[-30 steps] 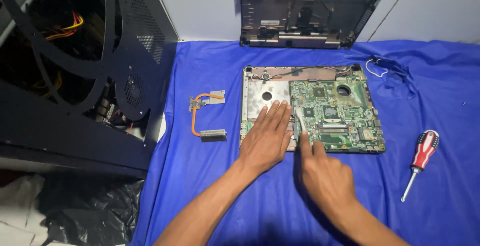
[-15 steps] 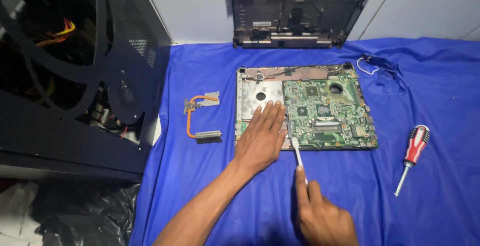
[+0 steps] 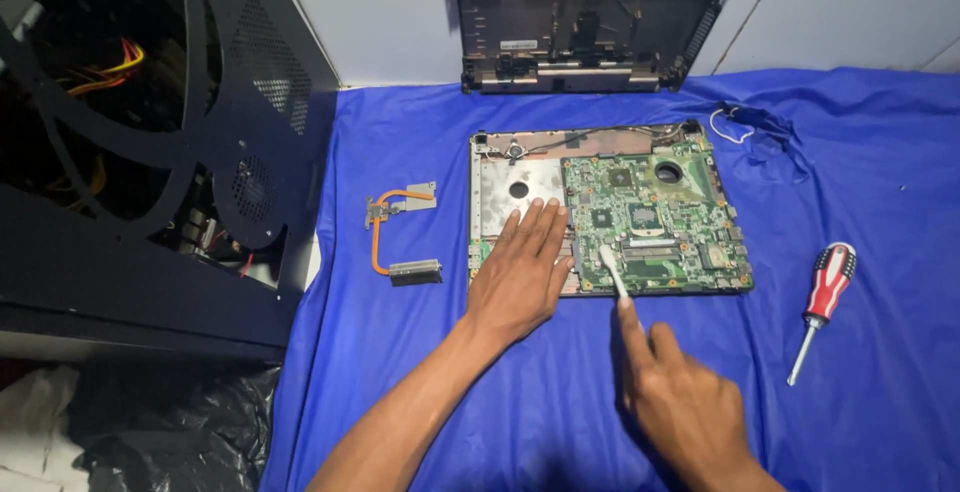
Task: The person cleans the exposed motherboard of a disassembled laptop using a cotton swab. They wipe various components and the metal casing of the laptop base while it rests on a blue cloth. A screwdriver and a detached heat sink are visible on the work surface.
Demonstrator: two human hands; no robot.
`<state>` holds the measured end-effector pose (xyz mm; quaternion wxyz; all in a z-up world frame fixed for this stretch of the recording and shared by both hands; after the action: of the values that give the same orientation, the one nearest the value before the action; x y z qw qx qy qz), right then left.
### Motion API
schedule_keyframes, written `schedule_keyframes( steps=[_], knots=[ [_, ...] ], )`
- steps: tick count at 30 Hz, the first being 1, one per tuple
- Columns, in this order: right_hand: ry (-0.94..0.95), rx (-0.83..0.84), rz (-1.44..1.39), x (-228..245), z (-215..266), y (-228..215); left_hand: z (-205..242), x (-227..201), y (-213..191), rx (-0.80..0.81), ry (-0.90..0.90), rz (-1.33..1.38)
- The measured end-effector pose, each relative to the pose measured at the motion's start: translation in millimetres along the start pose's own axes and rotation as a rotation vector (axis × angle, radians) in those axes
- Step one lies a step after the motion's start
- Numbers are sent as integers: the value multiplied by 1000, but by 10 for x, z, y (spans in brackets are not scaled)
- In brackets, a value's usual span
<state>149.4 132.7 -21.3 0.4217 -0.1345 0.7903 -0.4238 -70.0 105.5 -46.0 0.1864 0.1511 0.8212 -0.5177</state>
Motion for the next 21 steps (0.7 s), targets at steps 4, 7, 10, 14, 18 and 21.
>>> schedule_keyframes(
  steps=[4, 7, 10, 14, 18, 21],
  knots=[
    [-91, -21, 9, 78, 284, 46, 8, 6, 15, -12, 5, 4],
    [43, -46, -14, -175, 209, 34, 5, -4, 7, 11, -12, 5],
    [-67, 13, -259, -529, 44, 247, -5, 0, -21, -16, 8, -5],
    [-260, 230, -599, -1051, -45, 770, 27, -21, 1, -18, 12, 10],
    [-236, 5, -728, -1377, -392, 869, 1, -7, -6, -9, 4, 1],
    [-196, -15, -741, -1066, -552, 668, 10, -16, -16, -28, 16, -10]
  ],
)
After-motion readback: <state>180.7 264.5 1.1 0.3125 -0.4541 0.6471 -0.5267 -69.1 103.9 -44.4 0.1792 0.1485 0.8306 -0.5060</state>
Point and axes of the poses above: each hand's wrist, its own z-axis away from the middle knuckle, its own y-axis out of the palm, x = y × z, the point moved 2 cm from there along -z, towards the middle knuckle, and after that the axes turned 15 degrees about z, right-handed, at the moved point
